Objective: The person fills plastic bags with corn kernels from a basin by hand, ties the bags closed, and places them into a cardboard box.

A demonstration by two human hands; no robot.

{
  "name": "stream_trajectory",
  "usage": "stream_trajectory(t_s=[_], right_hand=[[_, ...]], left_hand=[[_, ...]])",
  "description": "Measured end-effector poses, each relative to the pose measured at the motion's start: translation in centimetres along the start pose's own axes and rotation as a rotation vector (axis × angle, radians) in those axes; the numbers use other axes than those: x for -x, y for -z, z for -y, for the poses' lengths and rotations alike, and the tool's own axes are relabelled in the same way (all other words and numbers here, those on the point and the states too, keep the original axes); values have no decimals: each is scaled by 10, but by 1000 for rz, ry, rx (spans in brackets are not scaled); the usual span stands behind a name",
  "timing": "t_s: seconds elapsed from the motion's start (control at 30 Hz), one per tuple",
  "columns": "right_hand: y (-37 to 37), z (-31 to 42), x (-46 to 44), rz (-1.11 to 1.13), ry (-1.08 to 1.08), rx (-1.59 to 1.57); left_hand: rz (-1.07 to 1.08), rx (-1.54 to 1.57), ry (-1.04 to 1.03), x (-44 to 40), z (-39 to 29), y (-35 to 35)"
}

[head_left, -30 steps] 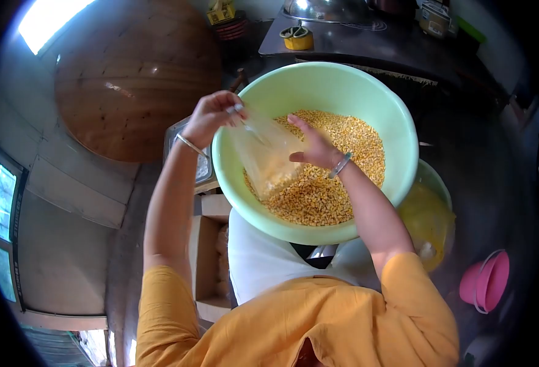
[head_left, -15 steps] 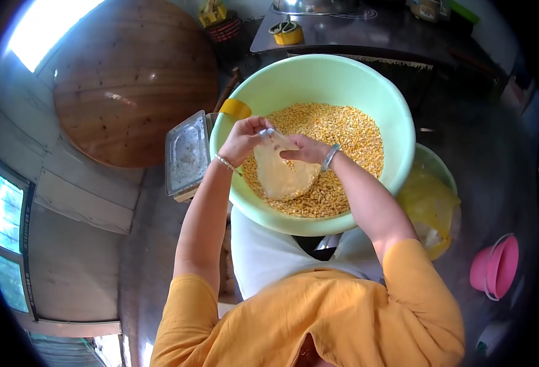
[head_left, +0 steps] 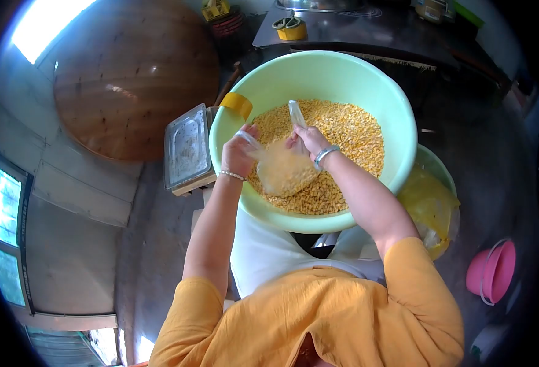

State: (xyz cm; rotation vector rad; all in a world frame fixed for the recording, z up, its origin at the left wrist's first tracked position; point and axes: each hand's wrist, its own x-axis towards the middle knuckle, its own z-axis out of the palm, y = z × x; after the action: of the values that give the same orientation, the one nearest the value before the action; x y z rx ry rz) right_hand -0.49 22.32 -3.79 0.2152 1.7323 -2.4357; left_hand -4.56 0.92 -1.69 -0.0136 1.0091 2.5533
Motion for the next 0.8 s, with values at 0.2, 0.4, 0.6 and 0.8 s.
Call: stream_trajectory(t_s=[0.2,0.4,0.6,0.8], right_hand=[[4,-1,-5,-95,-81,-219],[6,1,-5,-161,-120,-326],[12,2,-7,-197,-112,-381],[2,6,4,-115,-94,-253]], left_hand=[[184,-526,-9,13,21,-23],[376,-866,94,26,26,-47],[414,-1675,-451,34,46,-59],[118,-1158,-598,31,85,-60]])
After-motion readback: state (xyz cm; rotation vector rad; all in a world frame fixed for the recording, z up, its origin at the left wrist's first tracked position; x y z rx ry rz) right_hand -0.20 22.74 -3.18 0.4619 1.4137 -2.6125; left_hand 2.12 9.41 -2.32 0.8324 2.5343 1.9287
